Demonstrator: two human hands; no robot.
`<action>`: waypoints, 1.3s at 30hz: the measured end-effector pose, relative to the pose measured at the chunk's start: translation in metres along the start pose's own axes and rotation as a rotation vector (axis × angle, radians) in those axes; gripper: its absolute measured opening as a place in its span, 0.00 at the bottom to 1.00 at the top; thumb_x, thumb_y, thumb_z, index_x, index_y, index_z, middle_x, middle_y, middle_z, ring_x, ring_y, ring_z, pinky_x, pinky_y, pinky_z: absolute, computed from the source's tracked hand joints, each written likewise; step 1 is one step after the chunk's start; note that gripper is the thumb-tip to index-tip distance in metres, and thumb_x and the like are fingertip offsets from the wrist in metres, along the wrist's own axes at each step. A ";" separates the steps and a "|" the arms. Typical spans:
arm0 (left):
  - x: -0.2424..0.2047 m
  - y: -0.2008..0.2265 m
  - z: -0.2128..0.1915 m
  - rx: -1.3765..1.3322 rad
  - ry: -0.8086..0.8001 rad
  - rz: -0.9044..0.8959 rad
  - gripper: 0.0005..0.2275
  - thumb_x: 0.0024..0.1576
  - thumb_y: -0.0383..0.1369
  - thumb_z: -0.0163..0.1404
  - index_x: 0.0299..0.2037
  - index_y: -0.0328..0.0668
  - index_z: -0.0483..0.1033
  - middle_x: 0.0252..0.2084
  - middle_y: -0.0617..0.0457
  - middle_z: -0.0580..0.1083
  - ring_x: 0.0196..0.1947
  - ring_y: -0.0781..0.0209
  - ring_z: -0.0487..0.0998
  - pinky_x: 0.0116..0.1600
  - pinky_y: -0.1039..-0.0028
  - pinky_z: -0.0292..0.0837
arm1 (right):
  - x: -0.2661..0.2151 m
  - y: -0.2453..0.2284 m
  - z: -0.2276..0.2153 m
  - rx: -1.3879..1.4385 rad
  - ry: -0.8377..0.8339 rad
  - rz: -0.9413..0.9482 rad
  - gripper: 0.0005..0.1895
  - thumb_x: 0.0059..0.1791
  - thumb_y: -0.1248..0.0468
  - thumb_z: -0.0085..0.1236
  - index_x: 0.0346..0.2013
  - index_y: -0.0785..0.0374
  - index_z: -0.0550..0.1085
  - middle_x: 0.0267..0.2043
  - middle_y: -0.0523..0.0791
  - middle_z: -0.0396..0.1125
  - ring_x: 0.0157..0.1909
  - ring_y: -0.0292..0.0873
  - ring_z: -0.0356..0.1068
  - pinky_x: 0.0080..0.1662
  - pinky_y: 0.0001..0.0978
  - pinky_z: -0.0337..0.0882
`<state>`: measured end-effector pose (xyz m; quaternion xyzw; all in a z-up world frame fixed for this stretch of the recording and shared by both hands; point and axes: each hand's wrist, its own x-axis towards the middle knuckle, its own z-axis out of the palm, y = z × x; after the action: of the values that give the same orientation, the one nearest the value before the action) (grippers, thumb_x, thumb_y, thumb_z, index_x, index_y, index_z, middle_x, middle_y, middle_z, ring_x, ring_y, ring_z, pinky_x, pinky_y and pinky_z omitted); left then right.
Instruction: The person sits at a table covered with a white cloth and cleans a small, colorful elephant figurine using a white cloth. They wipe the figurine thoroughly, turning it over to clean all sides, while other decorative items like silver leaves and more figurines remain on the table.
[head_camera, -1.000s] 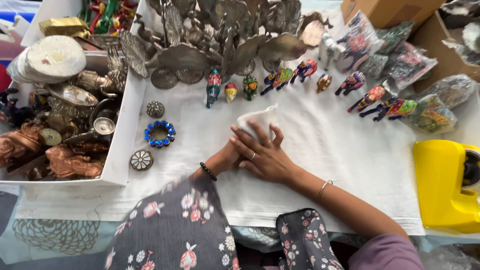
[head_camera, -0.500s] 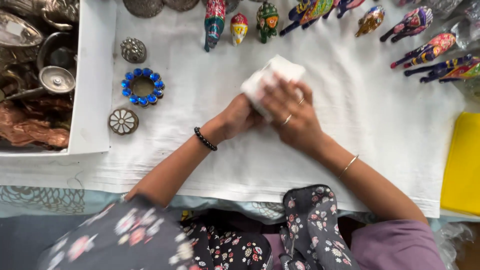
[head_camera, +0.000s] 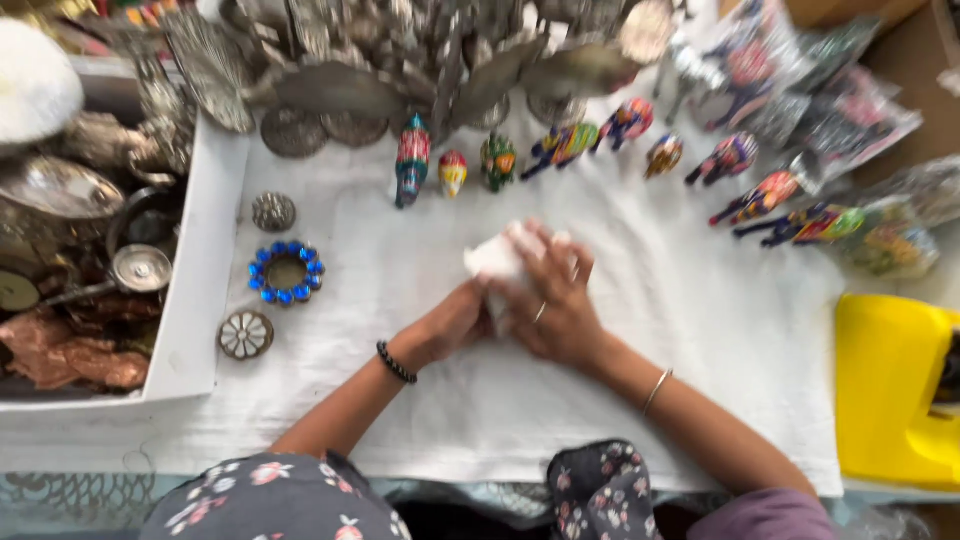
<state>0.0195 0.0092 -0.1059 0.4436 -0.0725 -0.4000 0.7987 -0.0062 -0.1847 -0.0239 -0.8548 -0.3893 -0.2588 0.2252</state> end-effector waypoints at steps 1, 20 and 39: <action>-0.001 -0.007 -0.008 0.000 0.005 -0.020 0.22 0.69 0.48 0.36 0.67 0.48 0.64 0.48 0.59 0.69 0.38 0.70 0.69 0.39 0.77 0.66 | -0.005 0.000 0.006 -0.164 -0.032 -0.133 0.24 0.52 0.51 0.53 0.63 0.52 0.72 0.74 0.49 0.55 0.76 0.57 0.50 0.69 0.62 0.40; 0.003 0.014 0.004 0.032 0.067 0.034 0.21 0.65 0.45 0.37 0.68 0.52 0.60 0.56 0.60 0.71 0.51 0.68 0.75 0.45 0.73 0.73 | 0.025 -0.007 -0.015 -0.239 -0.077 -0.031 0.30 0.53 0.42 0.52 0.69 0.41 0.67 0.77 0.43 0.54 0.79 0.50 0.48 0.72 0.56 0.45; 0.001 0.033 0.015 -0.066 0.061 0.162 0.23 0.69 0.46 0.37 0.68 0.39 0.63 0.60 0.48 0.71 0.55 0.60 0.77 0.55 0.67 0.77 | 0.008 0.008 -0.020 0.160 -0.046 0.128 0.28 0.59 0.53 0.43 0.74 0.56 0.60 0.80 0.57 0.46 0.82 0.59 0.44 0.75 0.49 0.46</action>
<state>0.0318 0.0078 -0.0721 0.4217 -0.0709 -0.3226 0.8445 -0.0004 -0.1971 -0.0054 -0.8630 -0.3582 -0.1923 0.3000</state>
